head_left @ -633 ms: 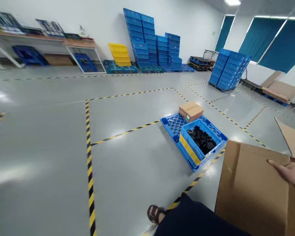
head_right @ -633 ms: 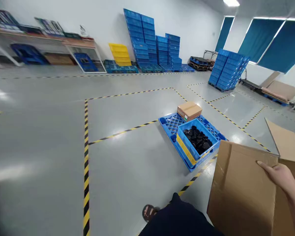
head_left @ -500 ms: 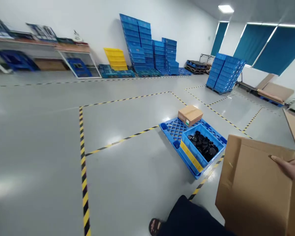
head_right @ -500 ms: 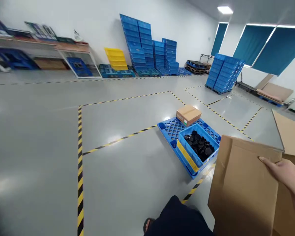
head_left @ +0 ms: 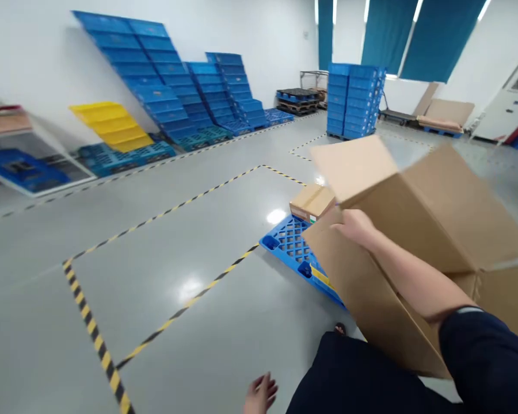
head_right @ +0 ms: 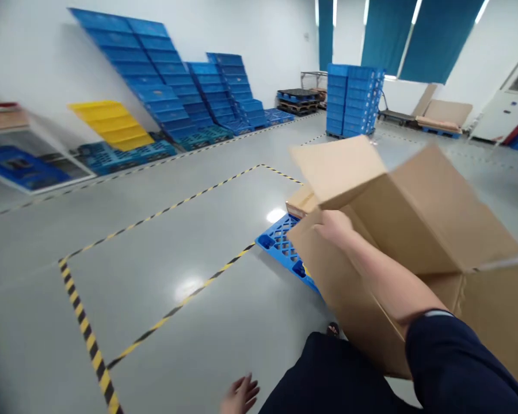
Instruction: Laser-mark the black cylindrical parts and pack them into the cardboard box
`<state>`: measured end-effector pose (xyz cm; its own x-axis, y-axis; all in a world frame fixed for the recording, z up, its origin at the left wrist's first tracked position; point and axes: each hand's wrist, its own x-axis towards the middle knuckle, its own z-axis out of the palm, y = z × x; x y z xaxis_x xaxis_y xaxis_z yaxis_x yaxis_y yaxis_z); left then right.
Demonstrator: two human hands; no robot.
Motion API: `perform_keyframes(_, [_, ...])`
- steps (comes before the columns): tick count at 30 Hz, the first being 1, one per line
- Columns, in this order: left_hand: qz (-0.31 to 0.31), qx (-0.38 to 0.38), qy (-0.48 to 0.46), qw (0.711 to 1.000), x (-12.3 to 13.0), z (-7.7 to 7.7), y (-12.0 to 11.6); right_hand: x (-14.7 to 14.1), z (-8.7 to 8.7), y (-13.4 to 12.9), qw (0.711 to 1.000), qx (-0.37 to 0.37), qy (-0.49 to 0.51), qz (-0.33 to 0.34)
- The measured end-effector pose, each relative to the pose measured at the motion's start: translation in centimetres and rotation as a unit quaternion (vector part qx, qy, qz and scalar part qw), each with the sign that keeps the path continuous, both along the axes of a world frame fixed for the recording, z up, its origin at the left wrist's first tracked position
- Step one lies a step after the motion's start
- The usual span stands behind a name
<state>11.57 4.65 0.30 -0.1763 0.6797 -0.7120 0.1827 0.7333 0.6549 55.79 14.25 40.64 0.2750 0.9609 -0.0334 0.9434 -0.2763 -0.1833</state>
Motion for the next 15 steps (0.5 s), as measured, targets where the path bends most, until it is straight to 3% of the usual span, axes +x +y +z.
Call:
perform_keyframes(1, [-0.005,0.002,-0.012,1.000,3.2,0.3,1.3,0.8,-1.2,2.5,0.998,-0.033,0.022,0.050])
perform_keyframes(3, [-0.019,-0.001,-0.031,0.999,8.3,1.0,3.8,2.5,-3.6,5.8,0.992,-0.074,0.060,0.083])
perform_keyframes(6, [-0.061,-0.015,-0.070,0.996,13.2,2.9,8.3,5.5,-7.5,6.6,0.982,-0.154,0.082,0.077])
perform_keyframes(10, [-0.160,0.018,-0.185,0.969,19.3,6.6,15.3,8.0,-10.6,2.6,0.977,-0.198,0.078,-0.002])
perform_keyframes(13, [-0.226,0.060,-0.234,0.944,24.7,9.1,20.3,7.3,-11.4,-2.0,0.993,-0.064,0.081,-0.064])
perform_keyframes(15, [-0.271,0.057,-0.217,0.936,27.7,9.6,22.9,6.1,-12.5,-5.9,0.988,0.063,0.097,-0.104])
